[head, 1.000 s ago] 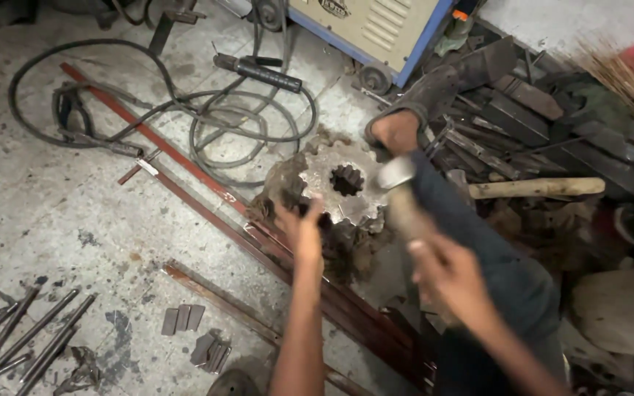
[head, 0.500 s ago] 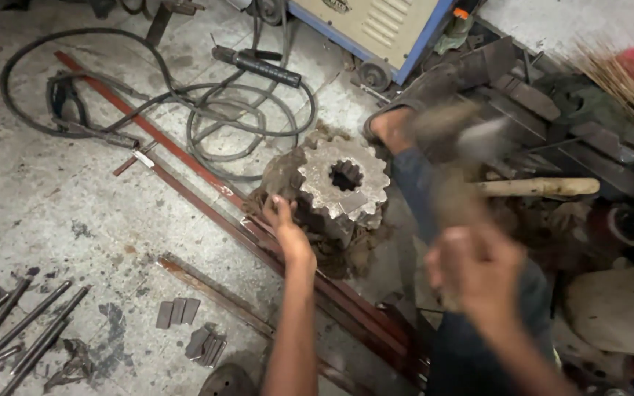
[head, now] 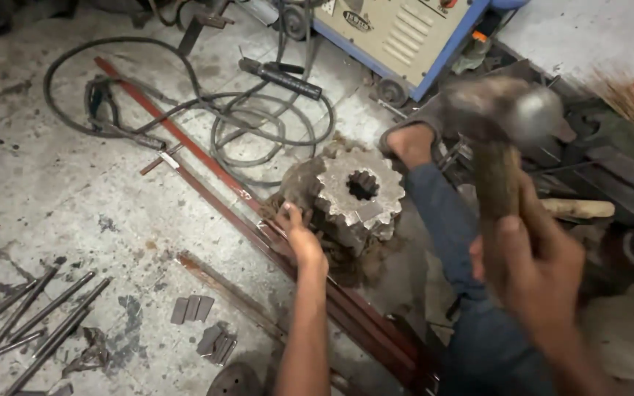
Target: Manually hammering and fitting metal rods into a large gear.
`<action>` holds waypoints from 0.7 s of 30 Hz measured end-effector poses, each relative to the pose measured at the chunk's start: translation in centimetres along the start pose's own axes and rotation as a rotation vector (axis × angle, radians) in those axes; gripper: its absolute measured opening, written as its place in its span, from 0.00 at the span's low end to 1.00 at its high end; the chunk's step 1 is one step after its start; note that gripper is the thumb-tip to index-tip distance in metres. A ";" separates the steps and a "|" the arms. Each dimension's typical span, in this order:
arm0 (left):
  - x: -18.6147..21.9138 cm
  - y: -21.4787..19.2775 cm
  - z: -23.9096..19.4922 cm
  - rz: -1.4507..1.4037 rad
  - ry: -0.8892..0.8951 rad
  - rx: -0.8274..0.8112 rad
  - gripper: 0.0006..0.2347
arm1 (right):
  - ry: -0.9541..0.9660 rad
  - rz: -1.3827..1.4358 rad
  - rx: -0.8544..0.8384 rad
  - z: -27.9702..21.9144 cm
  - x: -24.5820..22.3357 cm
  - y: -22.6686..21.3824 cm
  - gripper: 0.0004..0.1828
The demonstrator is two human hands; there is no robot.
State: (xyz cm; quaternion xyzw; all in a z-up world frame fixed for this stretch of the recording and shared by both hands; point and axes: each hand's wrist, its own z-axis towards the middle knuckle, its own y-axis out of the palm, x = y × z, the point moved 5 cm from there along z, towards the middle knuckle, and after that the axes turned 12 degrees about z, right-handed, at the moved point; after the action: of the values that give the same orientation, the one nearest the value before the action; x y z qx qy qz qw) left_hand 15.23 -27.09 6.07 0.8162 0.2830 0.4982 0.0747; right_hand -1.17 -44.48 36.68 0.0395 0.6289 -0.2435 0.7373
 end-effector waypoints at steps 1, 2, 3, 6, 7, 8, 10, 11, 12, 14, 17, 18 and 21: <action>0.0 -0.1 0.0 0.003 -0.032 0.007 0.27 | -0.046 -0.038 0.081 -0.7 1.9 0.1 0.27; -0.1 -0.2 0.0 0.008 -0.064 0.013 0.26 | -0.091 -0.076 0.163 -1.6 3.8 0.1 0.26; -0.2 -0.5 0.1 0.007 -0.065 0.013 0.26 | -0.091 -0.077 0.164 -2.1 7.2 0.0 0.26; 0.4 -0.3 0.4 -0.007 -0.035 0.043 0.25 | 0.495 -0.142 -0.040 -1.3 14.2 1.0 0.28; 1.6 -0.1 0.1 0.214 0.136 0.137 0.24 | 0.611 -0.085 -0.052 0.0 12.5 1.2 0.29; 2.3 -1.0 -1.1 0.456 0.299 0.235 0.22 | 0.748 -0.018 -0.064 0.0 11.1 1.6 0.30; 5.5 0.0 -5.1 0.703 0.519 0.216 0.21 | 0.780 0.048 -0.057 -0.8 11.5 0.9 0.30; 7.5 1.8 -7.1 0.928 0.748 0.196 0.19 | 0.795 0.105 -0.054 -0.5 11.3 0.5 0.29; 8.5 2.3 -8.3 0.930 0.754 0.199 0.19 | 0.792 0.111 -0.056 -1.7 12.5 0.3 0.29; 10.0 4.5 -10.7 1.150 0.892 -0.037 0.17 | 0.780 0.304 0.007 -4.0 14.9 0.1 0.30; 10.1 6.4 -11.4 1.368 0.868 -0.091 0.14 | 0.779 0.406 0.104 -6.1 14.5 0.1 0.29; 9.5 6.4 -11.1 1.371 0.869 -0.095 0.14 | 0.780 0.409 0.108 -6.1 14.7 -0.1 0.29; 7.8 6.2 -10.7 1.407 0.885 -0.088 0.12 | 0.755 0.448 0.188 -6.3 14.8 -1.0 0.29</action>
State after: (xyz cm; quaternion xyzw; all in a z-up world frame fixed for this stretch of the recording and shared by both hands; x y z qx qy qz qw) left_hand 11.19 -29.73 19.88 0.5275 -0.3098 0.7140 -0.3405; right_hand -5.96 -47.66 21.59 0.3276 0.8050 -0.1026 0.4839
